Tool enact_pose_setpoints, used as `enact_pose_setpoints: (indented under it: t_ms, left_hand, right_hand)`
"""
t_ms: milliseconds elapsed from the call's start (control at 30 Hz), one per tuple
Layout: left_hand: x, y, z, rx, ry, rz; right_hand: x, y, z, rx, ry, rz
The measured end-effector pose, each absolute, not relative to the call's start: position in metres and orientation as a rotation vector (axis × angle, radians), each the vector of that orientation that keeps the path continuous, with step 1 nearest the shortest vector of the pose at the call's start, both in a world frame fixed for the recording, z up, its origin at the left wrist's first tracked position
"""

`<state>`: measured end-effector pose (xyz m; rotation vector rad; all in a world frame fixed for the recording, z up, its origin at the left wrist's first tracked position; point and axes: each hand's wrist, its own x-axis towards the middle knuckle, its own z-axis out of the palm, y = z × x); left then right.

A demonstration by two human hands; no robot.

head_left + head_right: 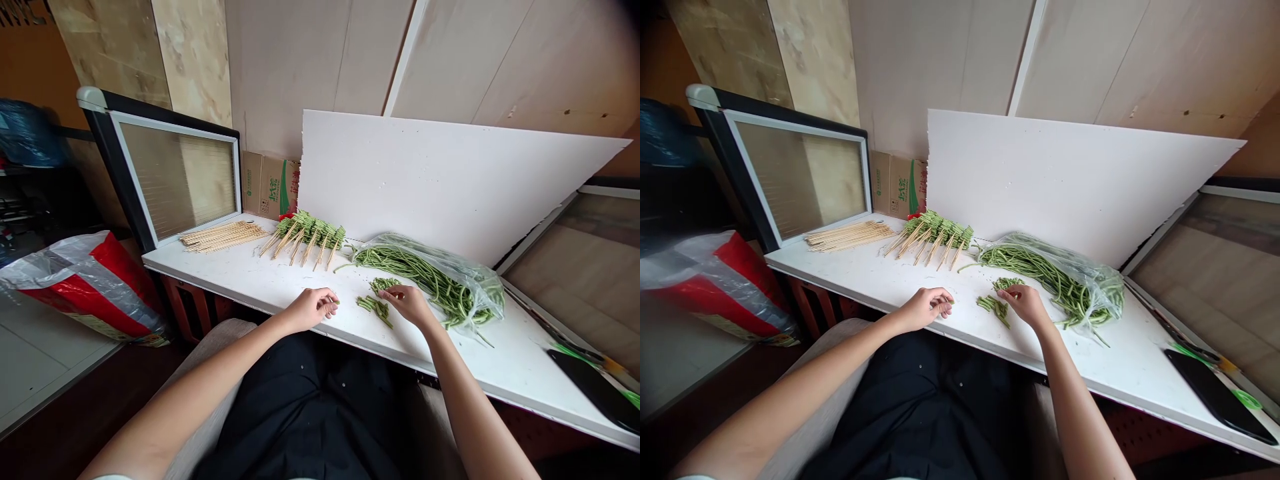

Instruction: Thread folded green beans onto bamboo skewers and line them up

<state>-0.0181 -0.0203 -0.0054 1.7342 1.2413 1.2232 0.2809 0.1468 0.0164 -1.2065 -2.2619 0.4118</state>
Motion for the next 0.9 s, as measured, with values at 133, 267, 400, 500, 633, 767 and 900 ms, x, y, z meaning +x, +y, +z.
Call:
enact_pose_setpoints:
  t_ms: [133,267,400,500,633,767,900]
  left_hand:
    - [-0.018,-0.021,-0.005,1.749,1.248,1.211]
    - [-0.02,-0.019,-0.009,1.759,1.24,1.182]
    - [-0.021,-0.016,-0.012,1.86,1.246,1.219]
    - [-0.021,-0.014,-0.012,1.945,1.257,1.277]
    - [-0.021,-0.013,-0.014,1.881,1.254,1.273]
    - [-0.019,-0.013,-0.015,1.795,1.216,1.294]
    - [-0.015,-0.015,-0.012,1.792,1.199,1.345]
  right_hand:
    - [0.283,0.145,0.016,-1.203,-2.354,0.481]
    - [0.281,0.142,0.019,-1.19,-2.406,0.477]
    - [0.281,0.141,0.02,-1.202,-2.383,0.394]
    - [0.28,0.139,0.022,-1.202,-2.382,0.401]
    - [0.272,0.129,0.032,-1.16,-2.389,0.431]
    - [0.252,0.108,0.043,-1.025,-2.431,0.601]
    - [0.221,0.075,0.047,-0.74,-2.501,0.838]
